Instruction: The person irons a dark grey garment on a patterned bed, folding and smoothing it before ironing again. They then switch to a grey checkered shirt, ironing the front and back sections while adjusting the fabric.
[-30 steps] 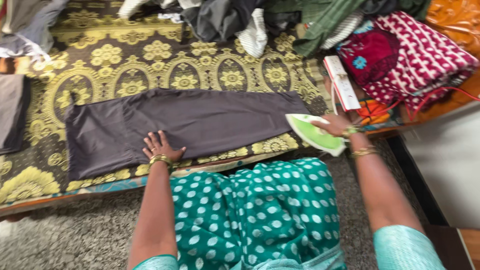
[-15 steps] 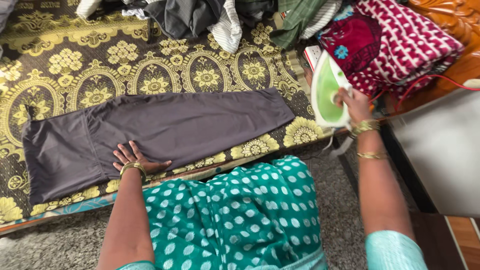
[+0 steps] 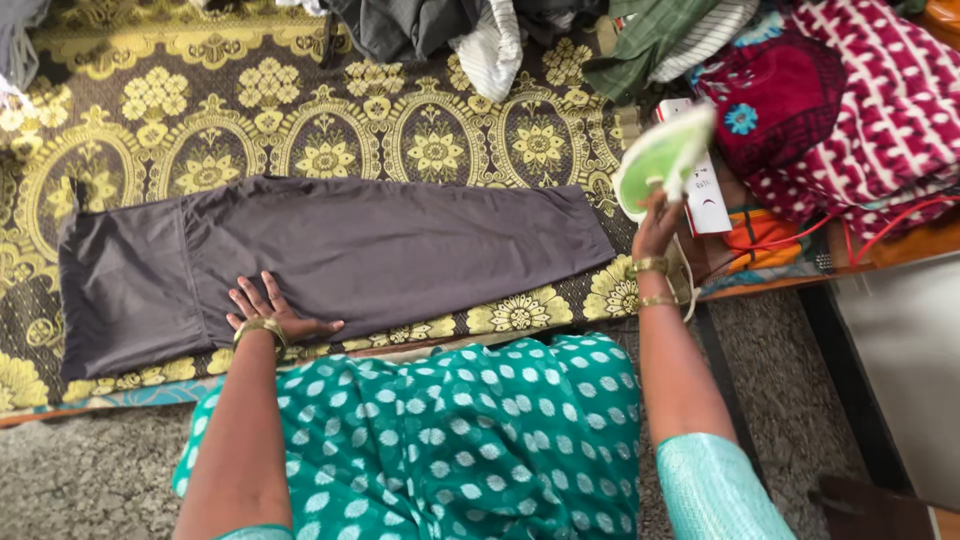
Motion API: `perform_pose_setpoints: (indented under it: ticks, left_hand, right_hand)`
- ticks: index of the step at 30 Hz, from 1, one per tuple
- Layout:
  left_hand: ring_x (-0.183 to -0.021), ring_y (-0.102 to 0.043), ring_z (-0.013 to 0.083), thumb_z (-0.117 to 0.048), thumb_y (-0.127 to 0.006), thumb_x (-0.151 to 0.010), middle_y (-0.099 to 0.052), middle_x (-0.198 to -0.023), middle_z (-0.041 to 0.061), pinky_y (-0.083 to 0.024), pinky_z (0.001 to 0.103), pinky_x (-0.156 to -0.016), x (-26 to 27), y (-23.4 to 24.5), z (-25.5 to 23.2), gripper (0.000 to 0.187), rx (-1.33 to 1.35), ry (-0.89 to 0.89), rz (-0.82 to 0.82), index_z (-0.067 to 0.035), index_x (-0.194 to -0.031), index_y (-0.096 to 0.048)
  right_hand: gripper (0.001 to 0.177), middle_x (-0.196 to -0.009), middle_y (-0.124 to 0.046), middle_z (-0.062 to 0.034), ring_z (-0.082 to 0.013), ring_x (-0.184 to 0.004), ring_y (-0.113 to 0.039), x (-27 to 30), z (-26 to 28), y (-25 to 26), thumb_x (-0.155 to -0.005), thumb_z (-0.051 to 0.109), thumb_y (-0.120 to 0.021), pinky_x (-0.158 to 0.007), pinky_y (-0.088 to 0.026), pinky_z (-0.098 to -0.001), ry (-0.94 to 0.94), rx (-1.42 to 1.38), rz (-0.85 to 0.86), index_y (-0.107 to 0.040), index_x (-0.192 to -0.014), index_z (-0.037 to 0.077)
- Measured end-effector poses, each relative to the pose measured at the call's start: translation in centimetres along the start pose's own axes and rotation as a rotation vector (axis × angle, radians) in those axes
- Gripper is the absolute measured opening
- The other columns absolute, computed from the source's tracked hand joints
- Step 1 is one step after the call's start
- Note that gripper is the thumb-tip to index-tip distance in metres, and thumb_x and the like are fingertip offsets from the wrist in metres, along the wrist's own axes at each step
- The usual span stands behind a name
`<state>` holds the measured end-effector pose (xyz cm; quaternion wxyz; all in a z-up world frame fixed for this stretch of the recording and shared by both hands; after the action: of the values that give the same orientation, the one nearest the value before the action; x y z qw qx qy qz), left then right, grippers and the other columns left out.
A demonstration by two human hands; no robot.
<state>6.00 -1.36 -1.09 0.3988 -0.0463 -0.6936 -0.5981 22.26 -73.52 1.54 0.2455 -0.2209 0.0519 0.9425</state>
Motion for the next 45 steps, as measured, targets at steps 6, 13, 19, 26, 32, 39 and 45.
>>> perform_pose_setpoints:
  ticks: [6,13,19,26,32,39,45]
  left_hand:
    - [-0.152,0.028,0.0396,-0.091,-0.079,-0.040,0.033,-0.165,0.018,0.005,0.064,-0.121,-0.4,-0.1,-0.1,0.173,0.032,0.017,-0.025,-0.022,-0.160,0.025]
    - [-0.153,0.029,0.0372,-0.091,-0.079,-0.039,0.033,-0.166,0.015,0.005,0.064,-0.122,-0.4,-0.4,0.1,0.173,0.041,0.000,-0.032,-0.022,-0.161,0.023]
    - [-0.153,0.028,0.0388,-0.090,-0.079,-0.040,0.031,-0.166,0.016,0.005,0.065,-0.121,0.1,0.1,-0.3,0.172,0.084,-0.020,-0.045,-0.022,-0.161,0.022]
    - [-0.152,0.030,0.0402,-0.090,-0.079,-0.044,0.033,-0.165,0.019,0.009,0.065,-0.120,1.7,0.5,-0.6,0.169,0.088,-0.046,-0.054,-0.021,-0.161,0.022]
    - [-0.152,0.028,0.0420,-0.086,-0.081,-0.049,0.031,-0.166,0.021,0.007,0.066,-0.119,3.0,1.0,-1.3,0.167,0.100,-0.028,-0.082,-0.016,-0.161,0.021]
    - [-0.158,0.005,0.0422,-0.077,-0.072,-0.069,-0.002,-0.172,0.019,-0.009,0.063,-0.124,5.2,1.4,-16.0,0.132,0.010,-0.459,-0.263,-0.009,-0.164,-0.011]
    - [-0.157,0.009,0.0361,-0.066,-0.056,-0.088,0.006,-0.171,0.018,0.000,0.059,-0.123,7.0,1.6,-31.0,0.106,0.091,-0.661,-0.381,-0.011,-0.164,-0.007]
  right_hand:
    - [0.037,-0.106,-0.067,-0.0091,-0.0164,-0.101,-0.064,0.4,-0.6,1.1,-0.114,0.033,-0.054,-0.093,-0.051,-0.0363,-0.055,0.074,0.104,-0.049,-0.129,0.000]
    - [0.044,-0.129,-0.061,-0.0149,-0.0281,-0.115,-0.066,6.5,1.2,4.1,-0.103,0.024,-0.062,-0.097,-0.055,-0.0422,-0.135,0.707,-0.123,-0.045,-0.138,0.004]
    - [0.066,-0.111,-0.066,-0.0239,-0.0398,-0.105,-0.064,8.7,0.6,-0.6,-0.075,0.048,-0.088,-0.093,-0.053,-0.0492,-0.190,0.960,0.246,-0.068,-0.117,0.001]
    - [0.067,-0.108,-0.070,-0.0223,-0.0363,-0.093,-0.075,7.0,-1.1,-3.7,-0.076,0.044,-0.088,-0.081,-0.058,-0.0486,-0.894,0.747,0.442,-0.071,-0.112,-0.009]
    - [0.040,-0.121,-0.073,-0.0052,-0.0216,-0.106,-0.069,9.2,-0.8,-7.2,-0.088,0.031,-0.071,-0.093,-0.053,-0.0395,-1.090,-0.407,-0.094,-0.070,-0.119,0.007]
    - [0.038,-0.132,-0.069,-0.0049,-0.0238,-0.123,-0.063,12.9,-2.8,-8.4,-0.102,0.032,-0.047,-0.106,-0.048,-0.0433,-1.295,-0.592,-0.319,-0.064,-0.126,0.008]
    - [0.043,-0.137,-0.067,-0.0098,-0.0281,-0.125,-0.063,11.6,-5.0,-8.6,-0.099,0.027,-0.041,-0.111,-0.046,-0.0493,-1.192,-0.680,-0.209,-0.063,-0.129,0.005]
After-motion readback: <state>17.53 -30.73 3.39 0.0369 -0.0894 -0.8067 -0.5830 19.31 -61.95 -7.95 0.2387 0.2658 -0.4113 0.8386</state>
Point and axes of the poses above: each hand's wrist, its own x-axis away from the middle knuckle, its own y-axis out of the back of the hand, z = x × y, the point moved 8 cm from there along -x, towards the middle knuckle
